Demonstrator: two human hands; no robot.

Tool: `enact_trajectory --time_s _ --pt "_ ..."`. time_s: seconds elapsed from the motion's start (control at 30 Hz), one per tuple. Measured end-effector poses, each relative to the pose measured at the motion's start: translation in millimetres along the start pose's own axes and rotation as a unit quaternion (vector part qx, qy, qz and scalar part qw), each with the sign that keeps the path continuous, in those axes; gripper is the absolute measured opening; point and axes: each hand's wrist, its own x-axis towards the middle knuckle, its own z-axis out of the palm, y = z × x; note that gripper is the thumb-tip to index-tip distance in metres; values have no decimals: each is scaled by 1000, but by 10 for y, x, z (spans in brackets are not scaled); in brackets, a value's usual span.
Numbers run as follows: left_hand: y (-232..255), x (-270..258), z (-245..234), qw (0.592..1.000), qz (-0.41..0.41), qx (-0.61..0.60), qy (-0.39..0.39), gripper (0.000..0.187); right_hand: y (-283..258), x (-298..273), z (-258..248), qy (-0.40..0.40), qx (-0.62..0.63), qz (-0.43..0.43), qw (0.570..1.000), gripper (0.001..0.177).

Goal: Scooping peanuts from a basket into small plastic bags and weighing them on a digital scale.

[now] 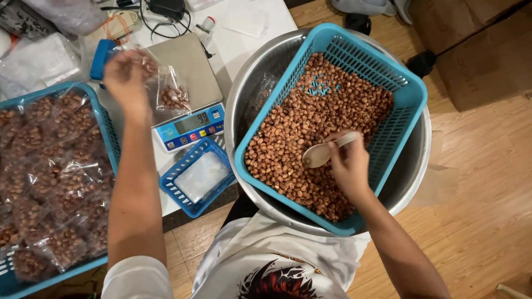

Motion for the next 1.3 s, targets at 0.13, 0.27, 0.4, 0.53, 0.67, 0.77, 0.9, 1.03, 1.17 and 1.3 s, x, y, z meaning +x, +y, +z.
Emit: enact_trajectory --time_s 0.13,0.27,0.4,0.53,0.67,0.77,0.9,1.03,1.17,1.3 --pt "21 97 -314 990 49 -132 9 69 -70 -17 -87 6 110 13 994 17" --pt "888 -607 -335 969 -27 -235 -76 28 -113 -31 -106 2 89 11 996 17" --pt "1442 -1466 -276 904 -221 -251 -268 35 -295 -4 -134 15 138 4 990 16" --pt "1952 -2141 -16 742 -543 -144 -365 35 -679 -69 -245 59 -146 -149 976 25" --pt "1625 -2804 -182 688 -527 -287 -408 45 -738 -315 -19 -33 117 -270 955 11" --pt "1539 -2786 -376 683 -530 -347 -364 49 -729 -343 2 -124 92 -235 960 4" --pt "1932 -2157 -1067 825 -443 -168 -309 22 -846 -276 -140 -21 93 -152 984 22" --pt "1667 -1898 -1930 989 -66 126 -34 17 -617 -274 -299 -30 53 -94 994 24" --pt "1088 -1904 -2361 873 120 471 44 32 -142 -342 -457 -3 105 5 994 28" --pt "950 -1871 -2235 795 2 602 -76 70 217 -206 -817 -59 -226 91 968 28"
